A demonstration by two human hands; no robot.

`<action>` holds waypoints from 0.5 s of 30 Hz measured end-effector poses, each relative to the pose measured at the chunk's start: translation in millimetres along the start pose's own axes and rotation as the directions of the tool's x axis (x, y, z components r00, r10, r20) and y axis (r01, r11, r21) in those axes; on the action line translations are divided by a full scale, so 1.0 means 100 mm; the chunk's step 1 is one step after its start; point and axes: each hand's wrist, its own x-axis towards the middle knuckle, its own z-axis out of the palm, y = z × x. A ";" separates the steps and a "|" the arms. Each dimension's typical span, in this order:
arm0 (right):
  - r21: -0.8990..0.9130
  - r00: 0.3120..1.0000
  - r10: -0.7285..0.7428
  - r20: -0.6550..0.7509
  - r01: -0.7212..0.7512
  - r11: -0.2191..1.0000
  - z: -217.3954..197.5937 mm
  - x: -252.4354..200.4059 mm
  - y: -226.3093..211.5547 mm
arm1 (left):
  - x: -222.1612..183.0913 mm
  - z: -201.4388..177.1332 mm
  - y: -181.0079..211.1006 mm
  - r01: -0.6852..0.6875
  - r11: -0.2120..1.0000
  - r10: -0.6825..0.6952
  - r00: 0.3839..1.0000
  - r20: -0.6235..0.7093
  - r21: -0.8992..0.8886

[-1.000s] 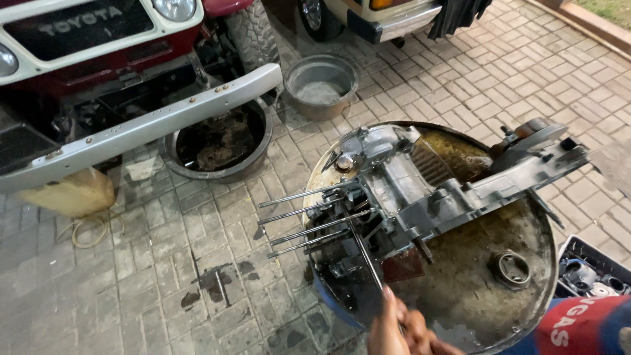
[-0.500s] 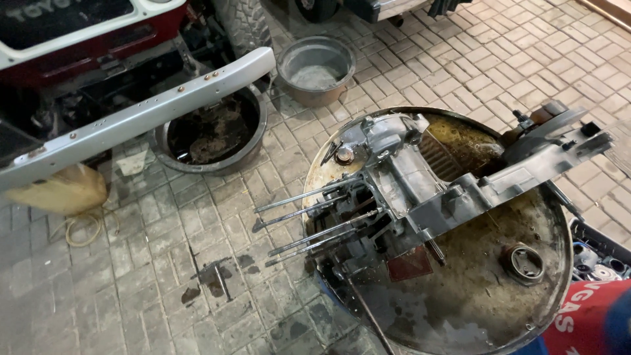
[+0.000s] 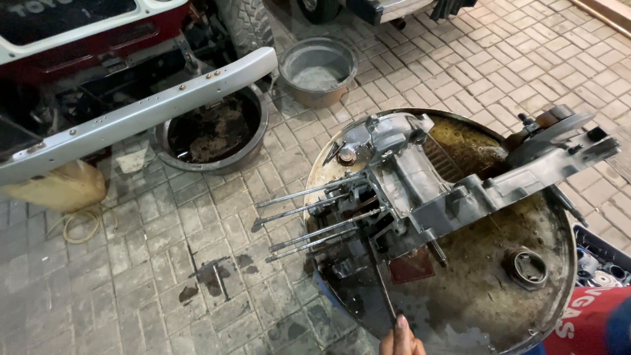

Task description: Using a T-handle wrench to loosen bolts on a motorcycle engine casing resting on a barrel.

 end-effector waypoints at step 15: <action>0.729 0.788 0.529 0.314 -0.557 0.398 -0.18 0.02 0.00 | 1.06 -0.29 0.90 0.915 0.303 -0.574 0.398 0.716 -0.267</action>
